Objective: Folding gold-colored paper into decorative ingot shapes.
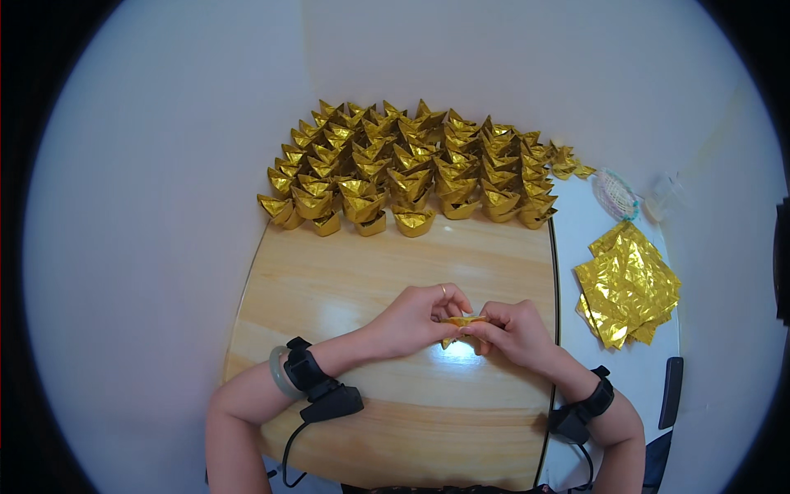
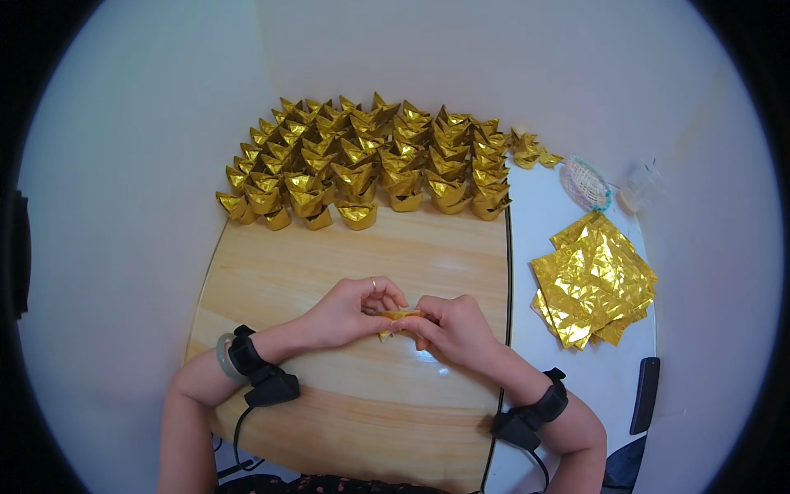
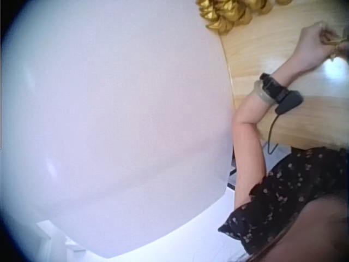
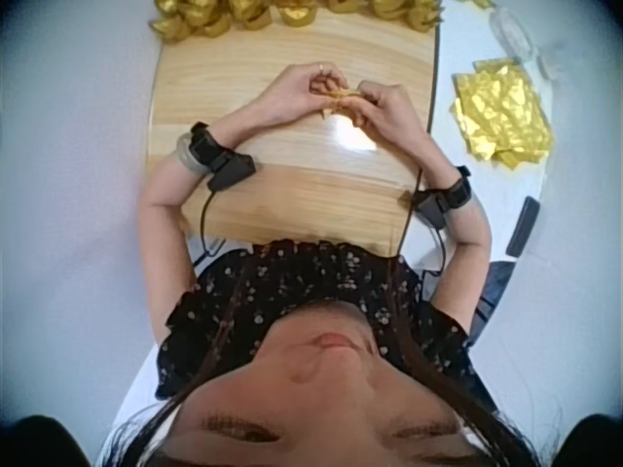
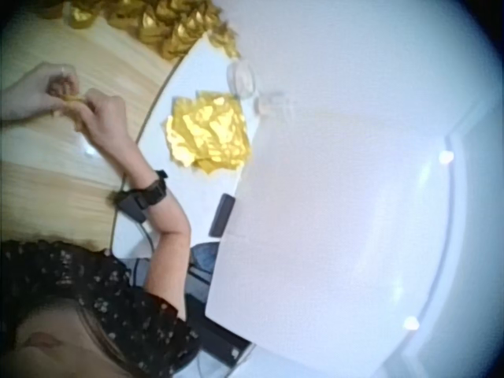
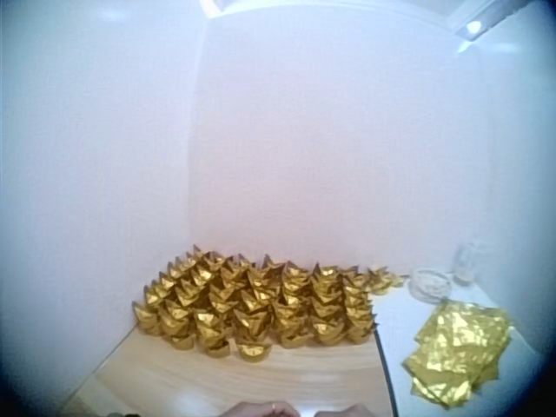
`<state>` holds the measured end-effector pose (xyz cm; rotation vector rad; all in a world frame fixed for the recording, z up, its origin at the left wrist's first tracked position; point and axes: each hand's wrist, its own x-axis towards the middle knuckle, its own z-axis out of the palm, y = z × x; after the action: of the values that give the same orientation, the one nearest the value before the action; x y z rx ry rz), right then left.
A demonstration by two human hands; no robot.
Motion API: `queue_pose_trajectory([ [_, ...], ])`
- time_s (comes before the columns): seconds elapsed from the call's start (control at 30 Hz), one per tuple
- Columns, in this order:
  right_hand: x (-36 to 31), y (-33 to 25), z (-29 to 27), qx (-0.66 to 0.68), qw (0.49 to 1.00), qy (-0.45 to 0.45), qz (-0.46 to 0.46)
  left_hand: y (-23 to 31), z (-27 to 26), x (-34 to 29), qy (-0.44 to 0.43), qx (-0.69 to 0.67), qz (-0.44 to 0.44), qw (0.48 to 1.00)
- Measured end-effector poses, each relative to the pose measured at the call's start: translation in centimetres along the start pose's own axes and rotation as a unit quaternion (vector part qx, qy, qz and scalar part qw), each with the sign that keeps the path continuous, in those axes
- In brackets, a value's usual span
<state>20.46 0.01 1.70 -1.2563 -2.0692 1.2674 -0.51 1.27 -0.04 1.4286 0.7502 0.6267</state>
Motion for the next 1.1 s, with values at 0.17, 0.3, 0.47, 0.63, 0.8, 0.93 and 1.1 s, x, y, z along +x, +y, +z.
queue_pose_trajectory([
  [0.17, 0.2, -0.4, -0.2, 0.166, 0.983, 0.029, 0.067, 0.3, -0.3, 0.4, 0.036, -0.038, -0.047, 0.998],
  [0.3, 0.0, -0.3, -0.1, 0.175, 0.983, 0.027, 0.056, -0.4, -0.1, 0.5, 0.07, -0.088, 0.003, 0.994],
  [0.47, 0.1, -0.2, 0.2, 0.136, 0.99, 0.027, 0.013, -0.7, -0.3, 0.7, 0.068, -0.074, 0.003, 0.995],
  [0.63, 0.3, 0.2, 0.1, 0.15, 0.987, 0.047, 0.021, -0.7, 0.0, 0.9, 0.038, -0.053, -0.008, 0.998],
  [0.8, 0.3, 0.5, -0.2, 0.175, 0.982, 0.066, 0.012, -0.8, 0.0, 1.1, 0.062, 0.002, -0.015, 0.998],
  [0.93, 0.5, 0.0, -0.1, 0.191, 0.977, 0.091, 0.02, -0.7, -0.1, 1.3, 0.093, -0.055, -0.026, 0.994],
  [1.1, 0.7, 0.7, -0.2, 0.169, 0.98, 0.102, 0.011, -1.3, 0.0, 1.5, 0.202, -0.024, 0.113, 0.973],
])
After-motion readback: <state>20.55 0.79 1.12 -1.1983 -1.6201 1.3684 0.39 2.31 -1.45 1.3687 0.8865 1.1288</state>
